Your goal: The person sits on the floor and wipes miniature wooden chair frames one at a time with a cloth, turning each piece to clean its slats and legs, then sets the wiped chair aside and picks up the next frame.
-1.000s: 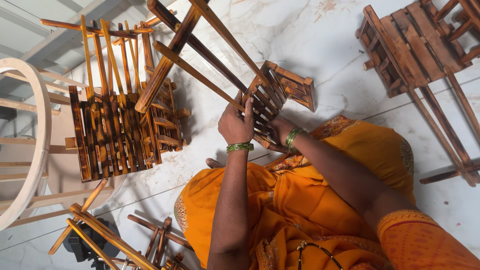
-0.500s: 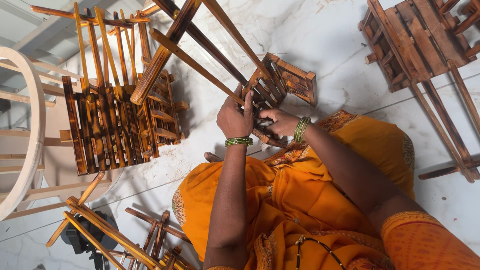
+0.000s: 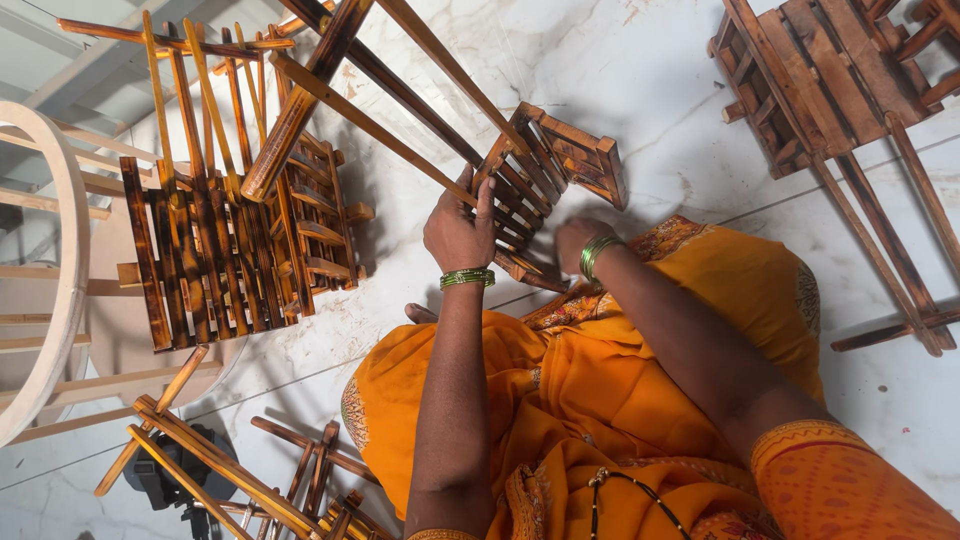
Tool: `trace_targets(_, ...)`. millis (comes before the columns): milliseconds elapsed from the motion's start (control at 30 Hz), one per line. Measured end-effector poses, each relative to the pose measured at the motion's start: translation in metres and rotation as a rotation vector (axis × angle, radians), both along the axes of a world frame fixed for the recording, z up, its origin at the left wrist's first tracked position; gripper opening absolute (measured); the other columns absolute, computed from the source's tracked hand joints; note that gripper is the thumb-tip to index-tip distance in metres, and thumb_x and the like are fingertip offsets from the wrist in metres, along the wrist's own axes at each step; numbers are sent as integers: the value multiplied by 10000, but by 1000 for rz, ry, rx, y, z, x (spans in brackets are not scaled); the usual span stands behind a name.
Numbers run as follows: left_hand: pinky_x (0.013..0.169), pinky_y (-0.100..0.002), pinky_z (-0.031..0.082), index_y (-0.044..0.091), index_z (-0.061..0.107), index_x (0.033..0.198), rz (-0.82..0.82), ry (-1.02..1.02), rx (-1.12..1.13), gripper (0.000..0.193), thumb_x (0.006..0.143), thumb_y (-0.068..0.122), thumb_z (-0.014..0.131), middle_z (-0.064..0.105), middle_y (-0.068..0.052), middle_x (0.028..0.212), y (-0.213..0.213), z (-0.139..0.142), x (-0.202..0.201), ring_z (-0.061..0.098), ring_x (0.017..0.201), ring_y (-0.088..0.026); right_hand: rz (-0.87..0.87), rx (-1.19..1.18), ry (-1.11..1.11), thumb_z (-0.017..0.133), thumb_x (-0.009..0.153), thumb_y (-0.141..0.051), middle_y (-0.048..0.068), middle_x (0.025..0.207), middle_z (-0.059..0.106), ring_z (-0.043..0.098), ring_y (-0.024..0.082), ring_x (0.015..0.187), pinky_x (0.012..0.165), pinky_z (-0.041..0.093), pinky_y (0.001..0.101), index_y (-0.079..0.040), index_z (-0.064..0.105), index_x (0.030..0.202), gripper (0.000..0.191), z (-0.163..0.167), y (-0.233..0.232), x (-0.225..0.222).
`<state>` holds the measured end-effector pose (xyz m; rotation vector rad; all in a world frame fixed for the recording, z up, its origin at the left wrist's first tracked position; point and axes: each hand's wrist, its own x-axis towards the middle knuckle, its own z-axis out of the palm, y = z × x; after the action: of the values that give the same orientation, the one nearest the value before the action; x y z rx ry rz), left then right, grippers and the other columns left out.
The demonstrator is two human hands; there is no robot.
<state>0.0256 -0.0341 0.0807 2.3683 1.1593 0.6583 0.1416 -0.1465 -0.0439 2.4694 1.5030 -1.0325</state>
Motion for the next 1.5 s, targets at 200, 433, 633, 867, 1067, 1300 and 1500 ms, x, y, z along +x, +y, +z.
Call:
trace_targets(200,662,-369,544,172,759,1235,-21,-63,69,466,951,526,652,765,-81,857,-3,2,-4,715,709,-228,-404,600,646,718,754,-15,105,1179,726,736,203,985,867,589,405,-104,653,1230,489,-13,8,-5)
trace_targets(433,655,-370,538,204,753,1240,28,17,-63,465,925,527,639,764,-72,809,-2,6,-1,717,670,-232,-52,162,90,710,792,-6,163,1190,714,699,292,1089,962,551,398,-84,747,1180,397,-28,7,-13)
trace_targets(633,659,-365,549,183,758,1228,-15,-79,18,450,943,515,655,758,-61,873,-6,0,-3,722,719,-220,-143,442,310,736,792,-7,161,1144,749,729,278,1084,937,575,386,-99,691,1194,415,-38,9,-7)
trace_targets(867,649,-381,539,196,760,1222,-25,-98,26,453,934,527,647,744,-65,836,-7,-1,-2,711,700,-241,-102,348,249,710,784,58,141,1168,737,714,258,1066,920,572,370,-105,704,1182,431,-42,10,-8)
trace_targets(1067,640,-416,524,182,759,1216,-39,-112,112,444,949,518,648,715,-93,820,-6,-8,-4,691,721,-285,-278,392,449,714,813,25,136,1141,752,727,257,1033,898,583,379,-111,713,1165,378,-41,6,-2)
trace_targets(1300,655,-440,522,169,766,1165,-46,-166,126,402,950,490,654,709,-93,834,-15,-8,-6,686,759,-309,-40,385,-261,747,804,-147,101,1077,675,681,301,1025,781,588,472,-145,729,1041,238,-4,4,-7)
trace_targets(1500,641,-462,512,122,738,992,-28,-130,176,356,952,466,659,686,-93,809,-21,-11,-2,677,764,-324,-113,996,-759,692,869,-118,56,1205,645,596,287,1137,936,513,430,-83,725,946,91,26,-15,14)
